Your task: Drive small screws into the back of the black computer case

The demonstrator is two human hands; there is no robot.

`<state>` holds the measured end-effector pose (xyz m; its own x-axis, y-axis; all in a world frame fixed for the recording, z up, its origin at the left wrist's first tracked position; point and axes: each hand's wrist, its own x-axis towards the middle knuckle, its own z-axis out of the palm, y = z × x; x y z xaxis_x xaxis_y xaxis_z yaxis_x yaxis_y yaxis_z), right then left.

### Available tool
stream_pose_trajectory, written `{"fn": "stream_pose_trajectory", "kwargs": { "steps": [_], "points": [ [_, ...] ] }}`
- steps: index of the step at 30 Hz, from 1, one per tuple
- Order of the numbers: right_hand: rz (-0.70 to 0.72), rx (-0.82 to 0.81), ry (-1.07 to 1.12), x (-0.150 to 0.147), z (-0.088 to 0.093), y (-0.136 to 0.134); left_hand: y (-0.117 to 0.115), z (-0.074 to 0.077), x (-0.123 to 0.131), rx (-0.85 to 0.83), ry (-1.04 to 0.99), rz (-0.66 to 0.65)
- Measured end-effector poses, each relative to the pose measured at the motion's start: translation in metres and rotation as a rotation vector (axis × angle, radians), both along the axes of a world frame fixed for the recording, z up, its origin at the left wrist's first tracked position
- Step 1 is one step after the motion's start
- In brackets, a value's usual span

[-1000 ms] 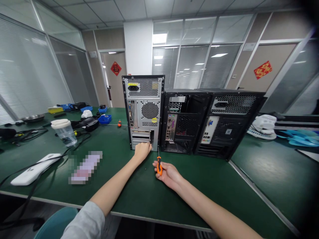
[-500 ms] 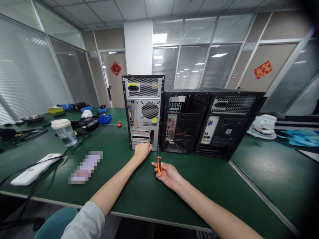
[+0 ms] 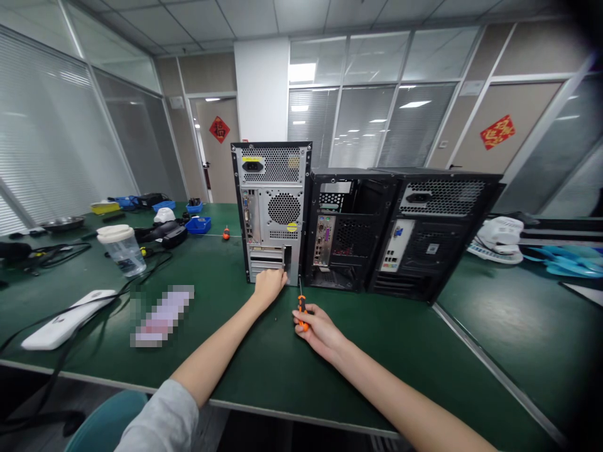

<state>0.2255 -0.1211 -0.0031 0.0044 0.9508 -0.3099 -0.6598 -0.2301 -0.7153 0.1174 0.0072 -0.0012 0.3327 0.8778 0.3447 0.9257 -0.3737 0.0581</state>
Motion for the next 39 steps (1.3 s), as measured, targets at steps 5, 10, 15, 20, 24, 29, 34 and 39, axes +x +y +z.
{"fn": "stream_pose_trajectory", "kwargs": {
  "steps": [5, 10, 15, 20, 24, 29, 34, 39],
  "points": [
    [-0.005, 0.010, -0.024, 0.0004, -0.0028, -0.0016, -0.0006, 0.0012, -0.0001, 0.001, -0.003, 0.005],
    [-0.016, -0.003, -0.024, 0.0010, -0.0032, -0.0011, -0.0013, 0.0025, -0.0001, -0.003, -0.011, -0.004],
    [-0.016, -0.023, -0.003, 0.0015, -0.0001, 0.0004, -0.0028, 0.0030, -0.0001, -0.007, -0.011, -0.008],
    [-0.010, -0.030, 0.022, 0.0016, 0.0010, 0.0001, -0.0025, 0.0031, -0.0001, -0.015, -0.017, -0.008],
    [-0.004, -0.035, 0.037, 0.0014, 0.0006, 0.0000, -0.0015, 0.0031, 0.0000, -0.009, -0.012, -0.007],
    [0.002, -0.022, 0.047, 0.0024, -0.0015, 0.0001, -0.0008, 0.0018, -0.0003, 0.000, -0.004, -0.006],
    [0.001, -0.021, 0.042, 0.0031, -0.0022, -0.0005, -0.0004, 0.0014, -0.0005, 0.003, 0.002, -0.007],
    [0.020, -0.037, 0.032, 0.0032, -0.0013, -0.0014, -0.0015, 0.0021, -0.0004, -0.024, -0.014, -0.002]
  ]
}}
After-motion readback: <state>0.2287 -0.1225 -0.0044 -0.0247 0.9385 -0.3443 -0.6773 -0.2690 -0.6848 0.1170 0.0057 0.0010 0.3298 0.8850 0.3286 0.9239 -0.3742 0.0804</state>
